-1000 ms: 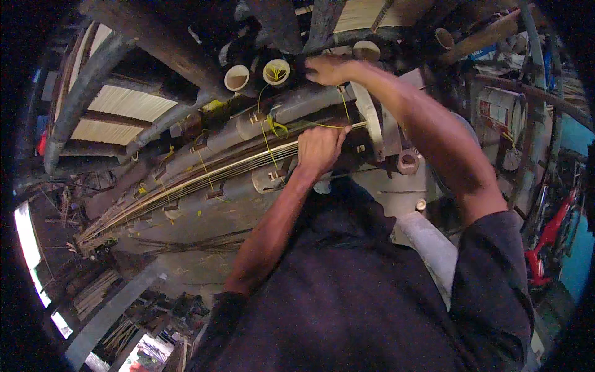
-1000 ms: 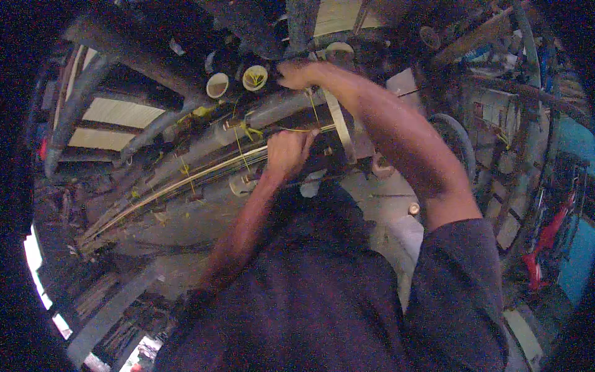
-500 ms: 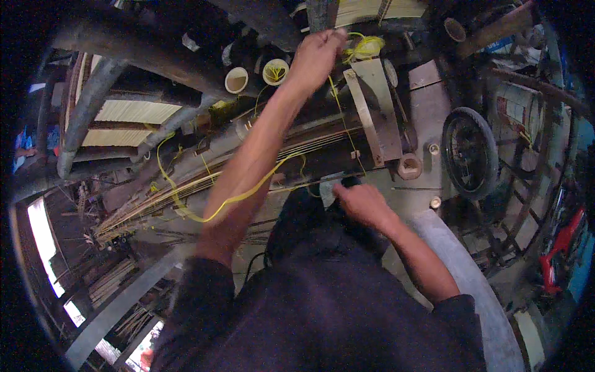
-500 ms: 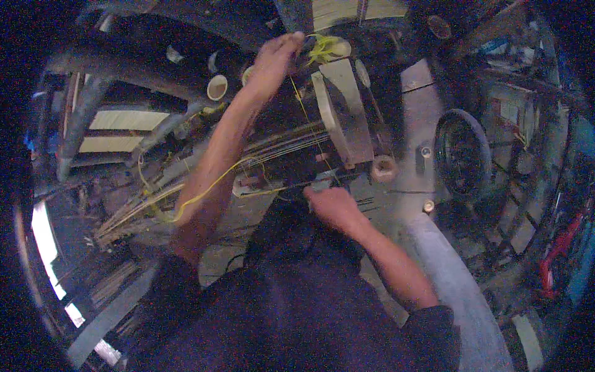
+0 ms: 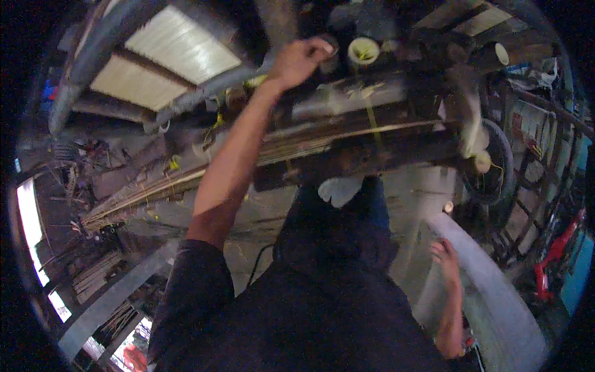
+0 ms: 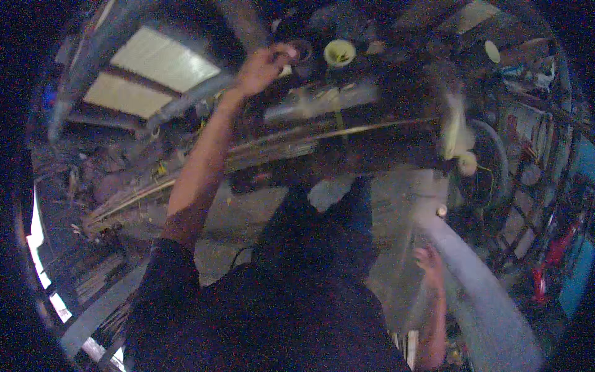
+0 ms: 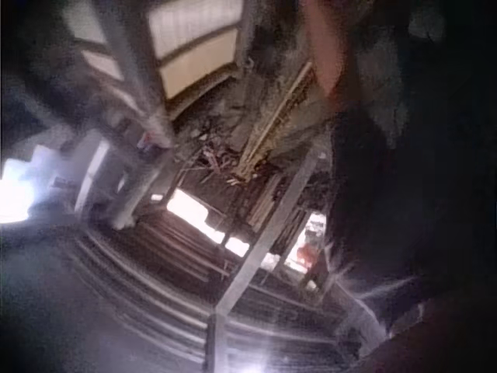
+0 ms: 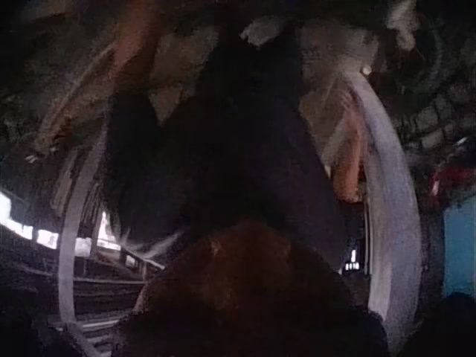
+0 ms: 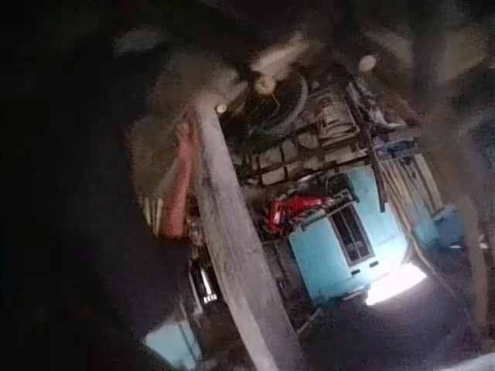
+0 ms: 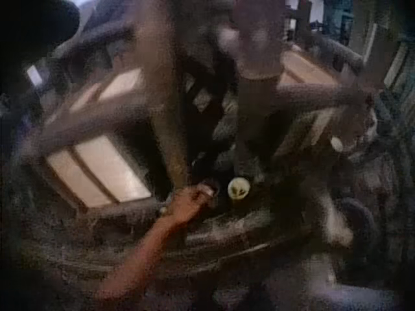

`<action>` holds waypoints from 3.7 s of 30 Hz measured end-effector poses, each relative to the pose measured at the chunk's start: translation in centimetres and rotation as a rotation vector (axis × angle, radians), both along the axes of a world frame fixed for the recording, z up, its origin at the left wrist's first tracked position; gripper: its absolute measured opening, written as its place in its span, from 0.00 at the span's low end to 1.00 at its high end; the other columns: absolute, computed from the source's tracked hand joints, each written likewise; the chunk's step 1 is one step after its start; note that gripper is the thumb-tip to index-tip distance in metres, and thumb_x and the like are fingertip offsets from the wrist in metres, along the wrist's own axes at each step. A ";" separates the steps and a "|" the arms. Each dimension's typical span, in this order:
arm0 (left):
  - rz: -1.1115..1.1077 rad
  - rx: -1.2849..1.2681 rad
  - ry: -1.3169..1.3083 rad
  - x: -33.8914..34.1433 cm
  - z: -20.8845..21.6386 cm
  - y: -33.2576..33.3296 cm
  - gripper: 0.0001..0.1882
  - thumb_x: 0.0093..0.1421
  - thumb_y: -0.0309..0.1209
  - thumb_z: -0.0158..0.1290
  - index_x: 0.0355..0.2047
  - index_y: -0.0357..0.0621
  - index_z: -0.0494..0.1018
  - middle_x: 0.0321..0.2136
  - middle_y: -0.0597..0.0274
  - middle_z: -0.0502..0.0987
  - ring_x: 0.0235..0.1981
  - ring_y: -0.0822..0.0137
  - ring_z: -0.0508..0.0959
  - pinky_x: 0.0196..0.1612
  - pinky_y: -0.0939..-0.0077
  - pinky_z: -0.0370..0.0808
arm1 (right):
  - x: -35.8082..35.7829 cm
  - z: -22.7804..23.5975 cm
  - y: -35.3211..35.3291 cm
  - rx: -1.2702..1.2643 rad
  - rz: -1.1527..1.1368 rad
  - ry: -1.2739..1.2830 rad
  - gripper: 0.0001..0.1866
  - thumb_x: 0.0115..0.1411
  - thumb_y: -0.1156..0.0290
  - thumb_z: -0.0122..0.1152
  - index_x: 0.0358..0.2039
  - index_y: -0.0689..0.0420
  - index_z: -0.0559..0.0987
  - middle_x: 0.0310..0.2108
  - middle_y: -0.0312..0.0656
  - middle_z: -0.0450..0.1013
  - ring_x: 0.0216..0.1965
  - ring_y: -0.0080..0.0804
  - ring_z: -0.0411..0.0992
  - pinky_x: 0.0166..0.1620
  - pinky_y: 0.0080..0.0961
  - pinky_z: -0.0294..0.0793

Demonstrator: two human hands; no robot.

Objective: The person ties a yellow rope around a bundle of bamboo sticks that are resting on a wooden frame. They repeatedly wrap and knot the rope to secure the sticks together.

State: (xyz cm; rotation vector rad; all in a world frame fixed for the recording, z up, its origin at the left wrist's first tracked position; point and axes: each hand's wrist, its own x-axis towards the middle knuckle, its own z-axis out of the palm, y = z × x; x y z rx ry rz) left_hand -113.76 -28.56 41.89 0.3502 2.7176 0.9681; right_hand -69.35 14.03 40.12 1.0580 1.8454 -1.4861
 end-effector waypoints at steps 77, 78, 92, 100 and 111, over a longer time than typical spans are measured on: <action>0.169 0.001 0.304 21.6 -2.4 -23.2 0.07 0.48 0.35 0.54 0.27 0.50 0.77 0.26 0.54 0.76 0.28 0.54 0.76 0.32 0.60 0.73 | -37.5 10.1 -54.9 0.321 1.544 1.077 0.22 0.57 0.60 0.53 0.50 0.56 0.69 0.39 0.46 0.72 0.39 0.39 0.72 0.41 0.32 0.71; 0.150 -0.001 0.296 22.2 -2.3 -22.7 0.06 0.49 0.35 0.54 0.27 0.50 0.77 0.25 0.54 0.76 0.27 0.53 0.76 0.32 0.60 0.73 | -37.2 5.6 -54.1 0.326 1.419 1.073 0.22 0.58 0.59 0.52 0.49 0.57 0.69 0.38 0.45 0.72 0.37 0.36 0.72 0.40 0.31 0.71; 0.248 0.820 -0.387 12.7 5.8 -21.2 0.16 0.62 0.43 0.45 0.25 0.43 0.69 0.18 0.71 0.66 0.24 0.76 0.69 0.33 0.79 0.70 | -17.2 0.8 -53.2 0.022 1.280 0.818 0.15 0.51 0.73 0.50 0.41 0.54 0.73 0.31 0.51 0.73 0.32 0.51 0.73 0.34 0.44 0.73; 0.136 0.323 -0.283 6.2 -3.7 -27.7 0.17 0.56 0.44 0.48 0.35 0.44 0.74 0.27 0.59 0.76 0.29 0.62 0.77 0.36 0.69 0.74 | -13.7 4.0 -51.9 -0.107 1.269 0.911 0.30 0.48 0.73 0.54 0.55 0.52 0.64 0.36 0.48 0.71 0.34 0.45 0.72 0.39 0.37 0.73; 0.018 0.095 0.140 23.4 0.7 -44.4 0.14 0.58 0.40 0.47 0.33 0.44 0.74 0.28 0.51 0.76 0.33 0.50 0.76 0.35 0.60 0.72 | -13.7 9.6 -63.8 0.080 0.845 0.758 0.09 0.60 0.71 0.50 0.34 0.59 0.79 0.33 0.42 0.75 0.39 0.31 0.73 0.40 0.29 0.73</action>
